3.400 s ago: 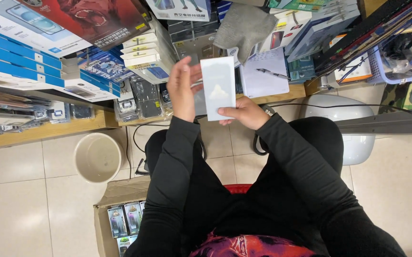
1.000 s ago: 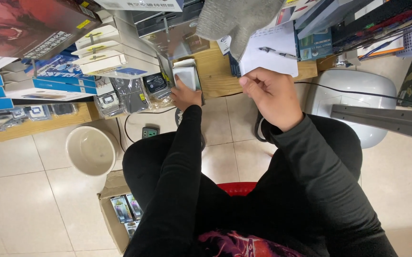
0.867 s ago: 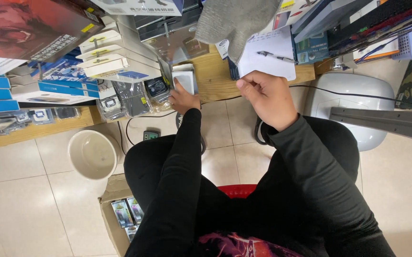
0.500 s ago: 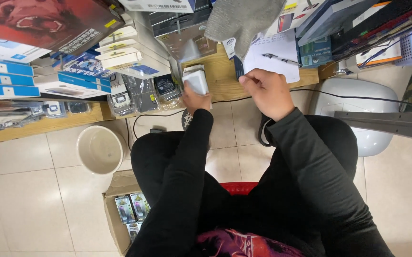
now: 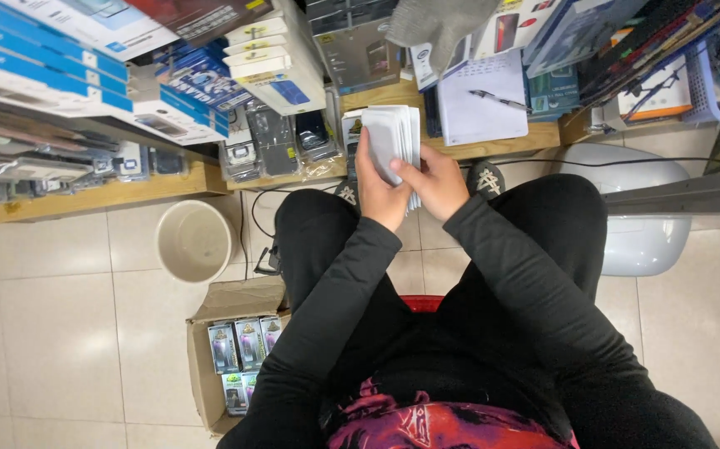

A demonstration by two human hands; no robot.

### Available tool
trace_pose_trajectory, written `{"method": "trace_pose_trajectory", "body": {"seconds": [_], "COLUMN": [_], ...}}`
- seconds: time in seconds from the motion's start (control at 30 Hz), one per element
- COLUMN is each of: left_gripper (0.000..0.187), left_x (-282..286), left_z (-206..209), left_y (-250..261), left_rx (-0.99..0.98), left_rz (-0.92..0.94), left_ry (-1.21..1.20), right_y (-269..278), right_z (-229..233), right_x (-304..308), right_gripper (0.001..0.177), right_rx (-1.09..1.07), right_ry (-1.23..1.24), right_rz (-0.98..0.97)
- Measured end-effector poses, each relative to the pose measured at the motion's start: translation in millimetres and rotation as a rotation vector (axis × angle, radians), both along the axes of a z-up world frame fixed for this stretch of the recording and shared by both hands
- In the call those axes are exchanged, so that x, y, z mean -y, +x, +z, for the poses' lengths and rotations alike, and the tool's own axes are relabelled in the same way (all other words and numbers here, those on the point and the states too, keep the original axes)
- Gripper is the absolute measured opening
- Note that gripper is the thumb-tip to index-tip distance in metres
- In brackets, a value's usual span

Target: The person is removing screen protectors from their packaging and sleeves to inspect and clean them before putting them back.

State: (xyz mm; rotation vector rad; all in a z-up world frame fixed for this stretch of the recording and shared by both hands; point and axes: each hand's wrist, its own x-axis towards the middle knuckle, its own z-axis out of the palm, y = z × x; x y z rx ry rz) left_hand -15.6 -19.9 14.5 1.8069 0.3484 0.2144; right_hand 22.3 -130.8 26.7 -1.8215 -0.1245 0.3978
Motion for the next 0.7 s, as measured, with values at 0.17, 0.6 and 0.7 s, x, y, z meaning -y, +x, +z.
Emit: {"method": "trace_pose_trajectory", "body": {"seconds": [0.17, 0.6, 0.7], "left_gripper": [0.111, 0.071, 0.065], "left_x": [-33, -73, -89], "left_z": [44, 5, 14], "left_y": [-64, -118, -98], "left_rx": [0.203, 0.485, 0.425], "left_rz": [-0.087, -0.133, -0.249], "left_ry": [0.157, -0.072, -0.123], "right_y": [-45, -109, -84], "right_z": [27, 31, 32], "right_x": [-12, -49, -33], "right_gripper": [0.026, 0.037, 0.036], "right_rx": [0.145, 0.419, 0.257], "right_ry": [0.206, 0.159, 0.263], "right_rz": [0.077, 0.319, 0.371]}}
